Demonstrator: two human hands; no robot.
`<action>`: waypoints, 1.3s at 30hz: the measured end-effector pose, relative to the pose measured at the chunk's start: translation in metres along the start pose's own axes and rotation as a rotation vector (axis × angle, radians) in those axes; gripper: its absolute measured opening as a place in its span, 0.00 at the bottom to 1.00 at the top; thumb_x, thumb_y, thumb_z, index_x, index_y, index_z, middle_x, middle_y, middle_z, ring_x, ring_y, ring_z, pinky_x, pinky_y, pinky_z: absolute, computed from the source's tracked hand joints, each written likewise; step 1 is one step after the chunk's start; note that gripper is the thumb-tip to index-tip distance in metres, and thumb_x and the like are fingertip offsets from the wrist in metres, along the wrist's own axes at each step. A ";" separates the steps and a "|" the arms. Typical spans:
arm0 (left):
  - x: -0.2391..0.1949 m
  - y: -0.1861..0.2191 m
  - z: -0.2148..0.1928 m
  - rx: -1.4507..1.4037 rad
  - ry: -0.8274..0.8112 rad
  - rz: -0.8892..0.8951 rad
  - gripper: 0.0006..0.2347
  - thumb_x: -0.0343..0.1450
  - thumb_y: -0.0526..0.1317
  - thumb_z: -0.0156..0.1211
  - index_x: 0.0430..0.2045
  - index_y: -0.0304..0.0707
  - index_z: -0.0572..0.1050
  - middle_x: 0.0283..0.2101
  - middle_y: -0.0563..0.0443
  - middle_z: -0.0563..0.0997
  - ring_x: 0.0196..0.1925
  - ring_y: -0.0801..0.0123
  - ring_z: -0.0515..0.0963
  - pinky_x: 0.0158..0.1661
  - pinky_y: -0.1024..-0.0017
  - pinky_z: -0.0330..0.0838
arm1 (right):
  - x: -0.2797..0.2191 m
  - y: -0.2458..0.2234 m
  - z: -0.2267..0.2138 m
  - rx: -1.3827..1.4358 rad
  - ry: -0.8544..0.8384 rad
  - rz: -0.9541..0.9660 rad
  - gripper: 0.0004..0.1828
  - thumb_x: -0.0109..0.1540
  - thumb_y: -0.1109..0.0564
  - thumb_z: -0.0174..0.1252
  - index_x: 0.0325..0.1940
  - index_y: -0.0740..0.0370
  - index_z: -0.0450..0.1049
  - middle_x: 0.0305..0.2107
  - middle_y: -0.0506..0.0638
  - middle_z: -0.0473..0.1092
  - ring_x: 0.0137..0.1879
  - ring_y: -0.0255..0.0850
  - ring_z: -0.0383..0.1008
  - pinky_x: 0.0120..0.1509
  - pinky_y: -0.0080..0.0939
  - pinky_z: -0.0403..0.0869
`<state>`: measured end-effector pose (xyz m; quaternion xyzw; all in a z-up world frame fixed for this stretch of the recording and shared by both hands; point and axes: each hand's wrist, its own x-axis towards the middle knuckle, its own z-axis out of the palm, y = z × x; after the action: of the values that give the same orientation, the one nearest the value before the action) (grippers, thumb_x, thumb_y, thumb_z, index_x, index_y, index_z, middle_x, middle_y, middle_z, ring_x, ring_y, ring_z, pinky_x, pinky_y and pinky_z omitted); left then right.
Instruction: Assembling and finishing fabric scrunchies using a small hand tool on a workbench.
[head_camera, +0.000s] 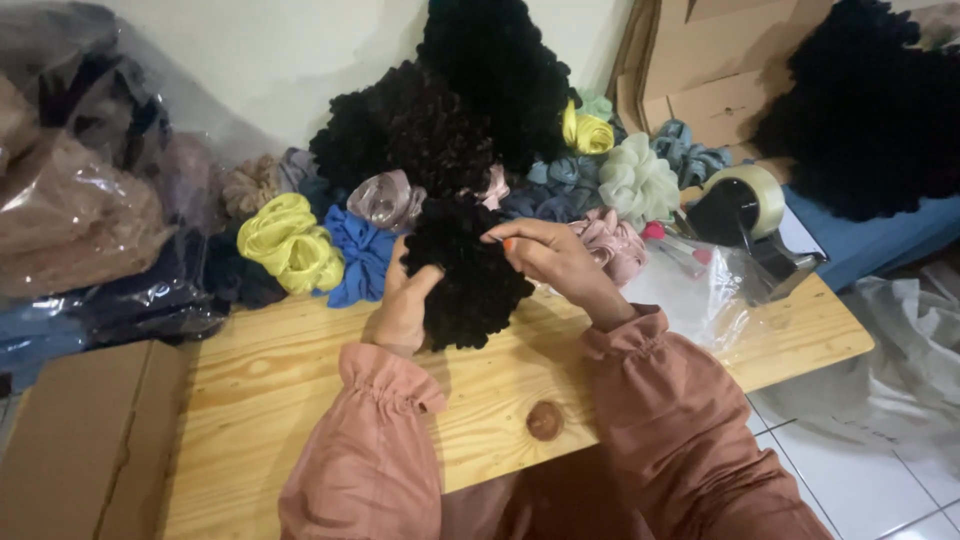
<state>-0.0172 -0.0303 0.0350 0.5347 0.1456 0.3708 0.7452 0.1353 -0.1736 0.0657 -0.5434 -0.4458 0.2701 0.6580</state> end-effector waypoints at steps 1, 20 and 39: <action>0.003 -0.005 -0.004 -0.001 0.010 0.000 0.16 0.64 0.30 0.62 0.44 0.45 0.73 0.37 0.55 0.73 0.39 0.70 0.71 0.44 0.71 0.72 | 0.001 0.004 -0.002 0.001 -0.009 0.005 0.15 0.64 0.62 0.51 0.52 0.64 0.78 0.18 0.51 0.66 0.19 0.27 0.58 0.20 0.23 0.56; 0.016 -0.040 -0.014 -0.052 -0.110 0.120 0.19 0.59 0.24 0.56 0.43 0.43 0.72 0.36 0.59 0.70 0.40 0.74 0.70 0.45 0.74 0.69 | -0.004 0.001 -0.006 0.021 -0.026 -0.037 0.14 0.64 0.63 0.54 0.52 0.66 0.78 0.19 0.53 0.67 0.21 0.29 0.59 0.22 0.24 0.58; 0.021 -0.027 -0.012 0.327 -0.021 0.179 0.18 0.60 0.28 0.64 0.40 0.48 0.70 0.36 0.59 0.71 0.39 0.75 0.69 0.41 0.77 0.65 | -0.004 0.009 -0.020 0.227 -0.044 -0.119 0.14 0.65 0.62 0.51 0.51 0.71 0.75 0.15 0.54 0.62 0.17 0.32 0.54 0.20 0.26 0.54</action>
<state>0.0004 -0.0111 0.0096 0.6634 0.1482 0.4016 0.6137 0.1518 -0.1843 0.0558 -0.4320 -0.4580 0.2913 0.7203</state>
